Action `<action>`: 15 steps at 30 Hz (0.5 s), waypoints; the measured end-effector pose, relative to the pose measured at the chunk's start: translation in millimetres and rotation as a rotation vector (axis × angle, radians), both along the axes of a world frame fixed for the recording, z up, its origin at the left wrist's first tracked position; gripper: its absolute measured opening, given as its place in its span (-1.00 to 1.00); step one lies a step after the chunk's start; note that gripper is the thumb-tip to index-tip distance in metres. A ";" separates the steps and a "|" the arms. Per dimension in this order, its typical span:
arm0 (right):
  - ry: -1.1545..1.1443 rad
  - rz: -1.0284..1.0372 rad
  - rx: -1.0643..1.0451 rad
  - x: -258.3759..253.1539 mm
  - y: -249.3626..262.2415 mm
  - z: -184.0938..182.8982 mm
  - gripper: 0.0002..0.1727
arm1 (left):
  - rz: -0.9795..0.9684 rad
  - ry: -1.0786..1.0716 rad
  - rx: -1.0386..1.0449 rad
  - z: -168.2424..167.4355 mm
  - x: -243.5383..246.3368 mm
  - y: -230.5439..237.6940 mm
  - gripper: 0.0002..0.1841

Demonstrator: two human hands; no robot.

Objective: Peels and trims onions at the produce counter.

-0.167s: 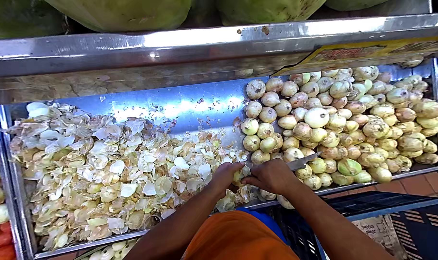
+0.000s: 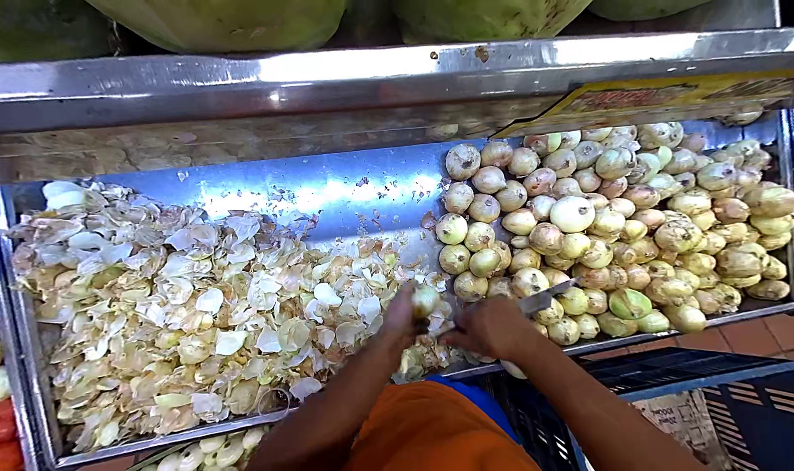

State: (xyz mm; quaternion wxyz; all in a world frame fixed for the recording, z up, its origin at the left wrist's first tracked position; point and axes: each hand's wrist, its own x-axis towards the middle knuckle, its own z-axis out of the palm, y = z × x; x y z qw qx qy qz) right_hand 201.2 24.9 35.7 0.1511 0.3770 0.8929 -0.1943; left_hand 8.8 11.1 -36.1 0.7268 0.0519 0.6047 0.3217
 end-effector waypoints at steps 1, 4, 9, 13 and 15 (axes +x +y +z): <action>-0.032 0.015 -0.068 -3.5 -7.4 -1.1 -0.09 | 0.030 -0.008 -0.003 -1.7 -9.2 6.7 -0.40; -0.116 -0.104 -0.193 -4.9 -6.8 -1.6 -0.28 | -0.087 -0.044 0.049 18.3 -31.5 19.6 -0.34; 0.020 -0.246 -0.070 2.9 8.8 15.1 -0.27 | -0.293 0.000 0.160 42.3 -36.6 14.0 -0.38; 0.074 -0.209 -0.006 5.9 22.8 26.5 -0.17 | -0.438 0.032 0.300 48.8 -38.5 11.1 -0.45; 0.024 -0.164 -0.032 -0.2 27.0 30.9 -0.15 | -0.488 0.071 0.349 51.3 -38.9 9.2 -0.48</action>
